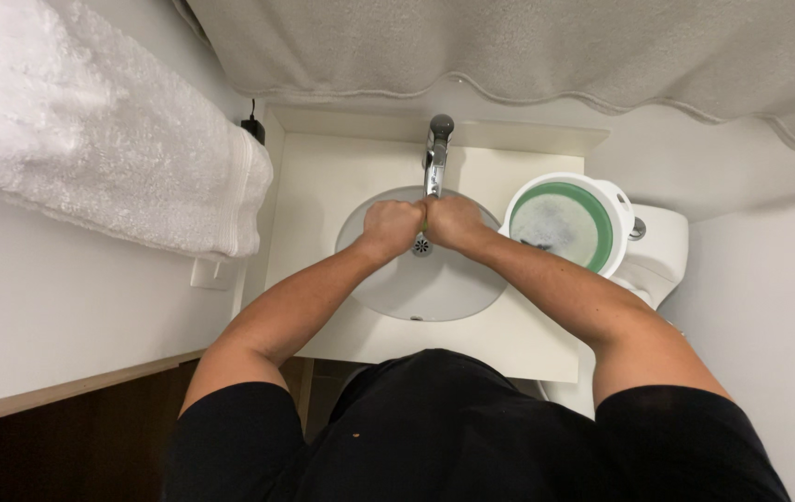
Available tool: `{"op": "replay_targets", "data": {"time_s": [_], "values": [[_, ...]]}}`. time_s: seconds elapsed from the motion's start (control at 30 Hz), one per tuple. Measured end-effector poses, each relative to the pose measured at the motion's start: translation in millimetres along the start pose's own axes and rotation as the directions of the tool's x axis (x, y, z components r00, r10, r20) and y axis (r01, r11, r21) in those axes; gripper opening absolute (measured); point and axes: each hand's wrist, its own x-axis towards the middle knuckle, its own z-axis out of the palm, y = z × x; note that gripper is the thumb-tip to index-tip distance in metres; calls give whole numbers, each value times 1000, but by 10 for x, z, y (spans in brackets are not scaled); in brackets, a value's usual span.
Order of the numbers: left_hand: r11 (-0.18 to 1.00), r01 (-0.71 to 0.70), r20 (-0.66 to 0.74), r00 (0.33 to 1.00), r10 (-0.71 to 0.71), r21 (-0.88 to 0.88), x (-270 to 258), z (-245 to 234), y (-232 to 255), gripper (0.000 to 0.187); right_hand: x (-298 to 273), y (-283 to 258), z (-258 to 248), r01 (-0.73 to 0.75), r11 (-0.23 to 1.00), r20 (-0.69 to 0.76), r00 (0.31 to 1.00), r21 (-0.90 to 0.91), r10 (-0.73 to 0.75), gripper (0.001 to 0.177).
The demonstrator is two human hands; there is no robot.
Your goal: The person wipes the bathroom counter and the base of the faucet with a cloth, then rinses and wrings out the cloth in the sink before wiping the faucet handle and neck.
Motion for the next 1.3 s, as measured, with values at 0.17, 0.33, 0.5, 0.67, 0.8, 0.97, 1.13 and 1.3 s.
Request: {"op": "replay_targets", "data": {"time_s": [0.17,0.33,0.5,0.67,0.8,0.97,1.13,1.3], "values": [[927,288,120,957,-266,-242,-92,69,66,17,3,78,205,175,976,-151,969,-132,-195,17],[774,412,232,911,-341,-481,-118,377,12,15,74,197,355,292,924,-96,941,-245,-323,11],[353,450,360,886,-292,-820,-170,747,-82,17,46,205,418,361,888,-43,921,-285,-388,12],[345,506,438,861,-258,-791,-188,760,-113,20,-34,224,435,405,868,-93,890,-288,-446,16],[412,539,550,829,-101,-735,-260,649,-180,29,-269,157,402,479,833,-153,834,-277,-530,31],[234,555,555,829,-71,-799,-387,626,-271,72,-455,153,484,407,891,-123,892,-201,-435,46],[-72,420,425,881,-208,-905,-529,773,-205,89,-372,410,774,236,971,-275,936,31,-218,38],[924,-271,-615,787,51,-269,-742,777,8,72,-364,418,679,-371,337,352,928,866,118,45]]}}
